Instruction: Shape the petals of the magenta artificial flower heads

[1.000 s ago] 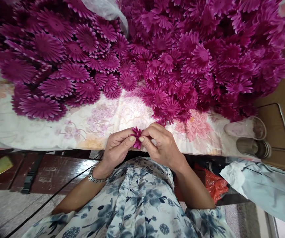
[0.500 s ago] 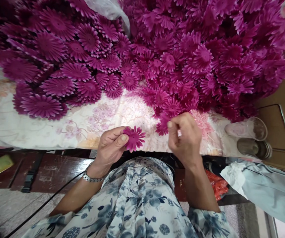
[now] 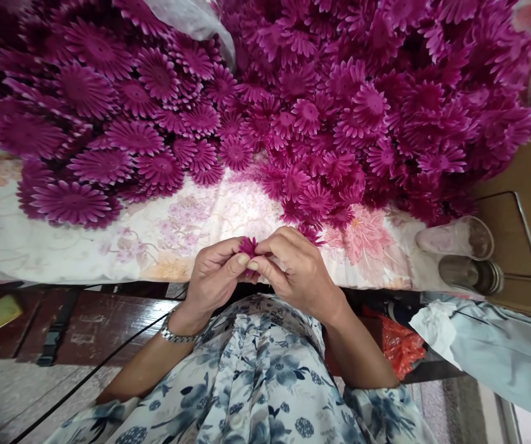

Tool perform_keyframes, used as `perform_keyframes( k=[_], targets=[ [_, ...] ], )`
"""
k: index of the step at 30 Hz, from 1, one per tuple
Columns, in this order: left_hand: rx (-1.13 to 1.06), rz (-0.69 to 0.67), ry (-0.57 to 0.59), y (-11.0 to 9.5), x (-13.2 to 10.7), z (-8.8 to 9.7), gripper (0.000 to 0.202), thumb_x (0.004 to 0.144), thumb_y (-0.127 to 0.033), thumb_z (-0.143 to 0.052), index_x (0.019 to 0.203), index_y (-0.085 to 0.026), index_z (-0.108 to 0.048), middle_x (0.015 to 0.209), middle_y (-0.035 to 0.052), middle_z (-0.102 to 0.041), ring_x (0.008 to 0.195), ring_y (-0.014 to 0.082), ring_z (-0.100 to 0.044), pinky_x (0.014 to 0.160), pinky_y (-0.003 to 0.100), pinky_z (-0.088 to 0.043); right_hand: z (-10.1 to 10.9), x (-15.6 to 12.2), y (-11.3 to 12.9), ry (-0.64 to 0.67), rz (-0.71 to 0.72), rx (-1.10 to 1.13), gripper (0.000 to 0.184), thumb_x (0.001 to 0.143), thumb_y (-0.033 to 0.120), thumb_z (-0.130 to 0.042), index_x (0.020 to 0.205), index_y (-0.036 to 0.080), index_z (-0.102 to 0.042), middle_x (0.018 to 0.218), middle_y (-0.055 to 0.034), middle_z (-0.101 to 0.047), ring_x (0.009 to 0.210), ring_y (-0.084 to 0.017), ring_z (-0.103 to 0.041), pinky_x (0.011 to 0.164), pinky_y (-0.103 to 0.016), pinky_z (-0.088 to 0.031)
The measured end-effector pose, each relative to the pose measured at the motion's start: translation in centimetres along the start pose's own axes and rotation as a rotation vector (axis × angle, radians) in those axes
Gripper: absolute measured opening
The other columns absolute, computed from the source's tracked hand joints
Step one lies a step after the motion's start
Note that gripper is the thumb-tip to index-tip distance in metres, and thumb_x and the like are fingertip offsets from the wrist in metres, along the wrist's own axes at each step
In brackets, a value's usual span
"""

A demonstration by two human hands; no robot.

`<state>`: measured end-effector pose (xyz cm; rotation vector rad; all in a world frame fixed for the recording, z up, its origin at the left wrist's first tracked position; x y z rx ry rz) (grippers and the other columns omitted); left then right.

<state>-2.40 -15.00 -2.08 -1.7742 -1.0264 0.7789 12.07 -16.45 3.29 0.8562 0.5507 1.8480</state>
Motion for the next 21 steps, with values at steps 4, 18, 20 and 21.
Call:
perform_keyframes(
  k=[4, 18, 20, 21],
  targets=[
    [-0.032, 0.006, 0.035, -0.1, 0.0, 0.0, 0.027, 0.083, -0.037, -0.058, 0.068, -0.016, -0.055, 0.063, -0.0003, -0.049, 0.056, 0.0099, -0.047, 0.052, 0.022, -0.040, -0.2, -0.1, -0.5, 0.007, -0.026, 0.070, 0.006, 0.087, 0.019, -0.055, 0.082, 0.019, -0.058, 0.074, -0.0011, -0.059, 0.071, -0.012, -0.055, 0.065, -0.026, -0.045],
    [0.166, -0.052, 0.004, -1.1, -0.6, -0.5, 0.050, 0.085, -0.061, -0.040, 0.081, -0.016, -0.061, 0.074, 0.0054, -0.054, 0.068, 0.0169, -0.051, 0.059, 0.029, -0.042, -0.5, -0.5, -0.4, -0.005, 0.002, -0.134, 0.010, 0.084, 0.024, -0.059, 0.088, 0.020, -0.050, 0.077, -0.0026, -0.056, 0.073, -0.016, -0.053, 0.064, -0.028, -0.044],
    [0.138, -0.133, -0.034, -1.1, -0.7, -0.4, 0.047, 0.086, -0.057, -0.042, 0.087, -0.016, -0.065, 0.078, 0.0064, -0.058, 0.068, 0.0167, -0.054, 0.060, 0.029, -0.044, -0.4, -0.6, -0.3, -0.019, -0.014, -0.072, 0.003, 0.086, 0.019, -0.054, 0.087, 0.020, -0.052, 0.075, -0.0020, -0.057, 0.071, -0.015, -0.054, 0.063, -0.027, -0.044],
    [0.114, -0.173, -0.067, -1.1, -0.7, -0.2, 0.044, 0.087, -0.054, -0.043, 0.089, -0.016, -0.066, 0.078, 0.0063, -0.060, 0.066, 0.0159, -0.054, 0.059, 0.029, -0.044, -0.2, -0.6, -0.4, -0.032, -0.034, -0.029, 0.001, 0.086, 0.019, -0.054, 0.087, 0.020, -0.053, 0.075, -0.0015, -0.057, 0.070, -0.014, -0.055, 0.062, -0.026, -0.044]
  ],
)
Point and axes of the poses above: each hand's wrist, its own x-axis towards the middle knuckle, its own z-axis out of the back of the hand, y = z × x, the point moved 2 cm from there along x, towards the middle knuckle
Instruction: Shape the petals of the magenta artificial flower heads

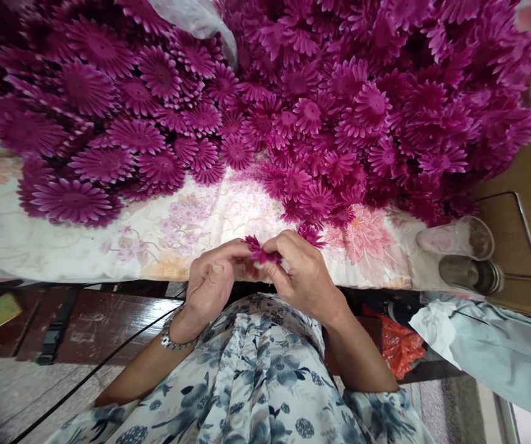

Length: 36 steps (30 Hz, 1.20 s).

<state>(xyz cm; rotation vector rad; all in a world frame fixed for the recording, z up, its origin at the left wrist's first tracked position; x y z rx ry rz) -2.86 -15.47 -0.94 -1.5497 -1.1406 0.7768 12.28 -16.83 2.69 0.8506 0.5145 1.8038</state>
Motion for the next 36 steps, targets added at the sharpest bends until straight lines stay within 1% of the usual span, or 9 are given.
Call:
perform_keyframes(
  k=[2, 4, 9, 15, 20, 24, 28, 31, 36],
  targets=[
    [-0.044, -0.040, -0.077, 0.2, -0.1, 0.3, 0.039, 0.088, -0.049, -0.044, 0.092, -0.017, -0.066, 0.076, 0.0052, -0.061, 0.061, 0.0139, -0.054, 0.055, 0.027, -0.043, 0.3, -0.1, -0.2, -0.048, -0.069, 0.070, 0.002, 0.086, 0.019, -0.055, 0.084, 0.020, -0.056, 0.073, -0.0004, -0.059, 0.067, -0.012, -0.056, 0.061, -0.024, -0.044],
    [-0.064, -0.044, -0.111, 0.3, -0.2, 0.6, 0.034, 0.089, -0.044, -0.045, 0.094, -0.017, -0.066, 0.074, 0.0043, -0.062, 0.059, 0.0126, -0.055, 0.054, 0.026, -0.043, 0.6, -0.3, -0.5, -0.101, -0.137, 0.114, 0.002, 0.085, 0.020, -0.057, 0.083, 0.019, -0.058, 0.072, 0.0004, -0.061, 0.065, -0.011, -0.057, 0.060, -0.023, -0.044],
    [-0.021, -0.021, -0.078, 0.3, -0.4, 0.3, 0.021, 0.088, -0.033, -0.053, 0.092, -0.018, -0.067, 0.072, 0.0027, -0.062, 0.060, 0.0116, -0.054, 0.055, 0.024, -0.043, 0.7, -0.5, -0.8, -0.121, -0.209, 0.172, 0.002, 0.082, 0.021, -0.062, 0.081, 0.019, -0.062, 0.074, 0.0005, -0.066, 0.065, -0.011, -0.060, 0.059, -0.022, -0.045],
    [0.046, -0.059, -0.126, -0.3, -0.7, 0.3, 0.016, 0.088, -0.026, -0.053, 0.088, -0.019, -0.067, 0.070, 0.0014, -0.061, 0.061, 0.0112, -0.054, 0.055, 0.023, -0.041, 0.6, -0.8, -0.8, -0.143, -0.280, 0.184, 0.012, 0.084, 0.026, -0.060, 0.075, 0.019, -0.056, 0.061, 0.0050, -0.054, 0.053, -0.007, -0.048, 0.050, -0.020, -0.037],
    [0.137, -0.068, -0.081, -1.0, -0.8, 0.0, 0.018, 0.088, -0.029, -0.052, 0.086, -0.017, -0.065, 0.066, 0.0006, -0.059, 0.059, 0.0110, -0.052, 0.054, 0.023, -0.040, 0.6, -0.5, -0.6, -0.120, -0.238, 0.156, 0.021, 0.083, 0.029, -0.061, 0.069, 0.019, -0.050, 0.057, 0.0066, -0.045, 0.051, -0.006, -0.041, 0.050, -0.020, -0.034],
    [0.217, 0.051, 0.001, -1.6, -0.1, -0.7, 0.019, 0.087, -0.032, -0.053, 0.082, -0.016, -0.063, 0.065, -0.0018, -0.056, 0.053, 0.0077, -0.046, 0.050, 0.021, -0.037, 0.5, -0.4, -0.3, -0.117, -0.167, 0.135, 0.025, 0.079, 0.028, -0.067, 0.067, 0.019, -0.047, 0.059, 0.0064, -0.047, 0.052, -0.006, -0.042, 0.051, -0.019, -0.034],
    [0.067, 0.208, 0.087, -1.0, 0.3, -1.0, 0.026, 0.085, -0.040, -0.055, 0.074, -0.016, -0.059, 0.060, -0.0037, -0.049, 0.051, 0.0069, -0.041, 0.047, 0.020, -0.034, 0.1, -0.4, -0.2, -0.077, -0.053, 0.124, 0.025, 0.078, 0.026, -0.068, 0.069, 0.020, -0.046, 0.061, 0.0058, -0.047, 0.054, -0.006, -0.043, 0.050, -0.019, -0.034],
    [-0.005, 0.237, 0.067, -0.2, 0.1, -0.9, 0.025, 0.082, -0.037, -0.060, 0.071, -0.016, -0.057, 0.059, -0.0040, -0.046, 0.051, 0.0066, -0.040, 0.047, 0.020, -0.034, -0.2, -0.5, -0.1, -0.046, 0.022, 0.111, 0.024, 0.079, 0.024, -0.067, 0.070, 0.020, -0.045, 0.064, 0.0046, -0.047, 0.058, -0.008, -0.044, 0.055, -0.021, -0.036],
    [-0.069, 0.221, 0.043, 0.3, 0.1, -0.7, 0.025, 0.083, -0.035, -0.060, 0.067, -0.015, -0.059, 0.055, -0.0033, -0.049, 0.047, 0.0064, -0.042, 0.045, 0.020, -0.034, -0.2, -0.6, -0.6, 0.035, -0.071, 0.300, 0.020, 0.078, 0.023, -0.069, 0.073, 0.020, -0.050, 0.066, 0.0045, -0.050, 0.060, -0.008, -0.046, 0.057, -0.021, -0.038]
  ],
)
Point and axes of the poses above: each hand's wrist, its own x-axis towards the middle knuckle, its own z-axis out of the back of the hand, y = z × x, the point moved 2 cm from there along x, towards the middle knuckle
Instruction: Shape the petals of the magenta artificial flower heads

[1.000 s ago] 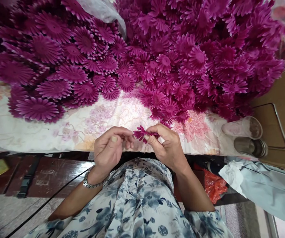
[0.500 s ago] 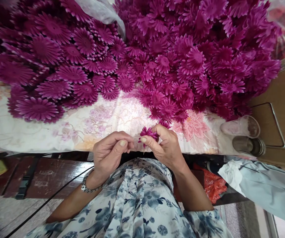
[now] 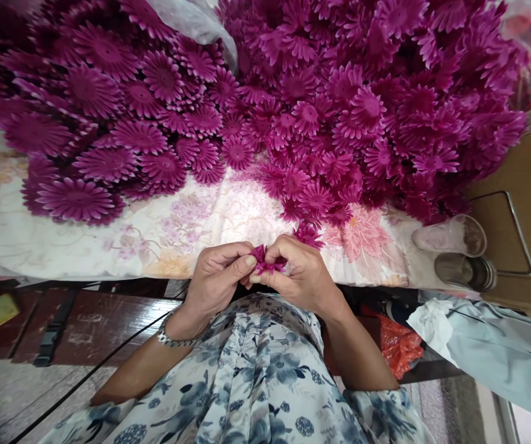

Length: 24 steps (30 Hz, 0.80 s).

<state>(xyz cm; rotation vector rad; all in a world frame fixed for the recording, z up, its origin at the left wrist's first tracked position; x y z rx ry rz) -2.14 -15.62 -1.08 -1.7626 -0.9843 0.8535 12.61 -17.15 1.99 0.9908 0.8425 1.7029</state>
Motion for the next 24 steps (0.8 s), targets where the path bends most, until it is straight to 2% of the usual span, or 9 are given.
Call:
perform_keyframes(
  k=[3, 6, 9, 12, 15, 17, 21, 24],
  targets=[
    [-0.022, -0.007, -0.008, 0.0, 0.1, 0.0, 0.026, 0.082, -0.037, -0.062, 0.068, -0.016, -0.061, 0.054, -0.0033, -0.050, 0.045, 0.0065, -0.042, 0.043, 0.020, -0.034, 0.2, -0.1, -0.3, 0.005, -0.096, 0.177, 0.013, 0.082, 0.025, -0.065, 0.076, 0.019, -0.054, 0.067, 0.0039, -0.053, 0.061, -0.008, -0.049, 0.057, -0.021, -0.039],
    [-0.018, -0.031, -0.057, 0.1, 0.0, 0.0, 0.025, 0.082, -0.036, -0.062, 0.066, -0.016, -0.061, 0.051, -0.0034, -0.049, 0.044, 0.0067, -0.043, 0.043, 0.020, -0.034, 0.3, -0.4, -0.7, -0.057, -0.173, 0.309, 0.013, 0.084, 0.028, -0.062, 0.076, 0.019, -0.056, 0.066, 0.0033, -0.054, 0.059, -0.009, -0.050, 0.055, -0.021, -0.039],
    [-0.044, -0.078, -0.117, 0.1, -0.1, 0.2, 0.024, 0.082, -0.032, -0.062, 0.064, -0.016, -0.061, 0.051, -0.0032, -0.051, 0.045, 0.0065, -0.043, 0.043, 0.020, -0.035, 0.3, -0.7, -1.0, -0.217, -0.215, 0.363, 0.017, 0.081, 0.031, -0.064, 0.073, 0.019, -0.056, 0.063, 0.0039, -0.051, 0.054, -0.008, -0.046, 0.050, -0.020, -0.038],
    [-0.082, -0.131, -0.172, -0.3, 0.1, 0.8, 0.023, 0.080, -0.029, -0.065, 0.062, -0.016, -0.061, 0.051, -0.0030, -0.053, 0.044, 0.0063, -0.044, 0.043, 0.019, -0.037, 0.7, -0.9, -1.3, -0.320, -0.234, 0.347, 0.015, 0.079, 0.031, -0.067, 0.074, 0.019, -0.059, 0.063, 0.0037, -0.052, 0.054, -0.007, -0.046, 0.049, -0.020, -0.038],
    [-0.111, -0.224, -0.352, -1.0, 0.3, 1.9, 0.021, 0.075, -0.032, -0.070, 0.064, -0.016, -0.061, 0.050, -0.0038, -0.054, 0.040, 0.0065, -0.046, 0.039, 0.018, -0.037, 1.9, -1.0, -1.3, -0.510, -0.198, 0.346, 0.012, 0.078, 0.031, -0.068, 0.078, 0.021, -0.061, 0.066, 0.0033, -0.056, 0.055, -0.008, -0.049, 0.048, -0.019, -0.039],
    [-0.070, -0.258, -0.394, -1.3, 0.4, 2.3, 0.018, 0.074, -0.031, -0.071, 0.067, -0.017, -0.062, 0.050, -0.0040, -0.055, 0.041, 0.0065, -0.047, 0.040, 0.018, -0.038, 2.6, -0.9, -1.2, -0.592, -0.170, 0.310, 0.011, 0.077, 0.030, -0.070, 0.079, 0.022, -0.062, 0.067, 0.0033, -0.057, 0.055, -0.007, -0.049, 0.048, -0.019, -0.041],
    [0.012, -0.168, -0.193, -0.9, 0.6, 1.5, 0.011, 0.080, -0.024, -0.065, 0.071, -0.017, -0.063, 0.054, -0.0041, -0.056, 0.047, 0.0056, -0.051, 0.046, 0.016, -0.042, 2.5, -0.6, -0.8, -0.393, -0.229, 0.222, 0.010, 0.077, 0.027, -0.069, 0.083, 0.021, -0.065, 0.071, 0.0027, -0.059, 0.057, -0.007, -0.052, 0.052, -0.019, -0.043],
    [-0.018, -0.124, -0.192, -0.3, 0.4, 1.3, 0.011, 0.082, -0.022, -0.063, 0.072, -0.018, -0.061, 0.053, -0.0055, -0.055, 0.046, 0.0042, -0.050, 0.046, 0.014, -0.042, 2.0, -0.7, -0.9, -0.316, -0.264, 0.210, 0.007, 0.080, 0.025, -0.066, 0.086, 0.021, -0.064, 0.071, 0.0034, -0.060, 0.057, -0.006, -0.052, 0.054, -0.018, -0.042]
  ],
)
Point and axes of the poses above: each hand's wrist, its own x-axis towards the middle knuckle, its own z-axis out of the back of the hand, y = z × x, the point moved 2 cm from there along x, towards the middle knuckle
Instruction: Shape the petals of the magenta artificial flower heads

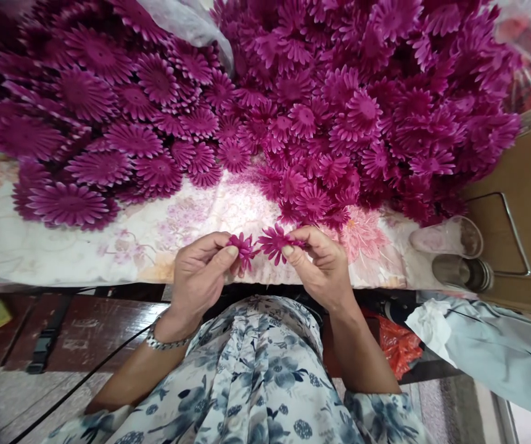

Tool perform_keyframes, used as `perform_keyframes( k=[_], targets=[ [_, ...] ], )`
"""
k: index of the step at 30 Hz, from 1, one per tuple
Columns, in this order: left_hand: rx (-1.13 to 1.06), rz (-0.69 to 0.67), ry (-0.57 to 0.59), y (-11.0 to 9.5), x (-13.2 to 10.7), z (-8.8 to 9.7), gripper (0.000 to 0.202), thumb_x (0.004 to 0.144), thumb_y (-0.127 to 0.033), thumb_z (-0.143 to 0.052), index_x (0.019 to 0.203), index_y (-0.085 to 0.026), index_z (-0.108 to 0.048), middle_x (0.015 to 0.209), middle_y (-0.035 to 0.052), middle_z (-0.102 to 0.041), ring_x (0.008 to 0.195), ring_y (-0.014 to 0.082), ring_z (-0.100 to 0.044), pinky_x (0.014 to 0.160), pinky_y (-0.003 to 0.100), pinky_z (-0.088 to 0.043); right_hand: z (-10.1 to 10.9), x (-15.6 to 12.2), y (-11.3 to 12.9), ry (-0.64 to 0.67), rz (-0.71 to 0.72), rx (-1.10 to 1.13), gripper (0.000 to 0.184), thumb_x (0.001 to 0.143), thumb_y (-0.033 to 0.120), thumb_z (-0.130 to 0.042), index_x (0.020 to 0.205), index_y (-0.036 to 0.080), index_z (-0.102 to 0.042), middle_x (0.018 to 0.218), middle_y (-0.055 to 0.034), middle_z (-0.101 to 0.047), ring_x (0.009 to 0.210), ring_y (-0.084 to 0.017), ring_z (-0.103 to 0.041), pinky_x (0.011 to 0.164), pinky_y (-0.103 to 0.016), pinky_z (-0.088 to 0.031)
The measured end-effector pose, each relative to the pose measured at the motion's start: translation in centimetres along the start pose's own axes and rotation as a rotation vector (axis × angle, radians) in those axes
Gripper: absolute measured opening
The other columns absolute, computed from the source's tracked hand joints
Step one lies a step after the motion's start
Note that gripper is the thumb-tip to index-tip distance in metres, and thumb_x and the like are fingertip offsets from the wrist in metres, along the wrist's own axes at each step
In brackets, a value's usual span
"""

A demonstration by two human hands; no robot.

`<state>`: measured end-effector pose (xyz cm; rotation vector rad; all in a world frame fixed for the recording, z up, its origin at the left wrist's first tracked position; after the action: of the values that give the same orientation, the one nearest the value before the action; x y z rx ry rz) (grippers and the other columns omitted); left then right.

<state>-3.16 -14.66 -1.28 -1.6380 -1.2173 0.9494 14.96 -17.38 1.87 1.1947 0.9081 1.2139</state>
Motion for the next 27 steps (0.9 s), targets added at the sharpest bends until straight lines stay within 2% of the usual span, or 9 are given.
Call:
perform_keyframes(
  k=[4, 8, 11, 14, 18, 22, 24, 27],
  targets=[
    [-0.004, -0.011, -0.018, -0.3, -0.3, 0.2, 0.006, 0.081, -0.021, -0.063, 0.075, -0.018, -0.062, 0.057, -0.0053, -0.057, 0.047, 0.0041, -0.051, 0.047, 0.013, -0.042, -0.3, -0.1, -0.3, 0.003, 0.024, -0.093, 0.006, 0.080, 0.025, -0.066, 0.081, 0.020, -0.063, 0.067, 0.0043, -0.058, 0.056, -0.005, -0.049, 0.052, -0.018, -0.038],
    [0.052, 0.003, -0.006, -0.9, -0.6, -0.3, 0.007, 0.082, -0.022, -0.061, 0.077, -0.017, -0.060, 0.057, -0.0044, -0.055, 0.049, 0.0054, -0.050, 0.049, 0.015, -0.042, -0.7, -0.1, 0.0, 0.002, 0.056, -0.188, 0.015, 0.076, 0.028, -0.070, 0.072, 0.019, -0.058, 0.062, 0.0047, -0.056, 0.053, -0.007, -0.048, 0.051, -0.021, -0.038],
    [0.102, 0.068, 0.005, -0.9, -0.5, -1.1, 0.012, 0.081, -0.026, -0.061, 0.076, -0.016, -0.059, 0.055, -0.0041, -0.054, 0.047, 0.0063, -0.049, 0.047, 0.017, -0.042, -1.2, 0.0, 0.4, 0.034, 0.086, -0.214, 0.019, 0.073, 0.027, -0.073, 0.069, 0.019, -0.056, 0.060, 0.0049, -0.056, 0.053, -0.007, -0.049, 0.051, -0.021, -0.038],
    [0.046, 0.148, 0.078, -0.4, -0.3, -1.7, 0.017, 0.080, -0.032, -0.061, 0.078, -0.016, -0.059, 0.056, -0.0035, -0.055, 0.046, 0.0077, -0.052, 0.046, 0.019, -0.044, -1.7, 0.0, 0.8, 0.074, 0.119, -0.227, 0.022, 0.072, 0.029, -0.075, 0.066, 0.019, -0.055, 0.059, 0.0046, -0.056, 0.052, -0.008, -0.049, 0.049, -0.021, -0.038],
    [-0.109, 0.215, 0.168, 0.1, -0.3, -2.1, 0.023, 0.077, -0.038, -0.066, 0.083, -0.016, -0.061, 0.057, -0.0029, -0.057, 0.048, 0.0094, -0.055, 0.048, 0.023, -0.048, -2.2, 0.1, 1.1, 0.132, 0.139, -0.211, 0.026, 0.073, 0.030, -0.074, 0.063, 0.020, -0.052, 0.057, 0.0050, -0.055, 0.048, -0.007, -0.048, 0.046, -0.021, -0.037],
    [-0.146, 0.221, 0.119, 0.2, -0.3, -2.0, 0.022, 0.076, -0.035, -0.067, 0.070, -0.015, -0.062, 0.049, -0.0038, -0.052, 0.041, 0.0072, -0.050, 0.041, 0.020, -0.044, -2.4, -0.2, 0.5, 0.224, 0.065, -0.045, 0.024, 0.075, 0.030, -0.072, 0.065, 0.019, -0.052, 0.060, 0.0042, -0.055, 0.050, -0.008, -0.049, 0.047, -0.021, -0.040],
    [-0.158, 0.202, 0.052, 0.0, -0.1, -1.8, 0.022, 0.075, -0.035, -0.069, 0.068, -0.015, -0.061, 0.046, -0.0048, -0.050, 0.037, 0.0065, -0.048, 0.037, 0.018, -0.040, -2.0, -0.3, -0.1, 0.140, 0.029, 0.051, 0.024, 0.078, 0.034, -0.068, 0.067, 0.020, -0.052, 0.062, 0.0038, -0.053, 0.052, -0.008, -0.049, 0.048, -0.021, -0.040],
    [-0.188, 0.158, -0.096, -0.5, 0.3, -1.2, 0.027, 0.069, -0.037, -0.074, 0.064, -0.015, -0.058, 0.042, -0.0066, -0.048, 0.033, 0.0062, -0.045, 0.032, 0.017, -0.036, -0.6, -0.2, -0.7, -0.143, 0.034, 0.137, 0.026, 0.076, 0.041, -0.068, 0.072, 0.021, -0.053, 0.067, 0.0031, -0.052, 0.056, -0.009, -0.049, 0.050, -0.021, -0.041]
  ],
)
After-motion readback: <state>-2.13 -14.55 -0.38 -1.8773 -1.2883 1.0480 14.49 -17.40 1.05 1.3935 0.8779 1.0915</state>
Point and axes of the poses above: each hand's wrist, its own x-axis towards the middle knuckle, its own z-axis out of the back of the hand, y = z × x, the point moved 2 cm from there along x, towards the middle knuckle
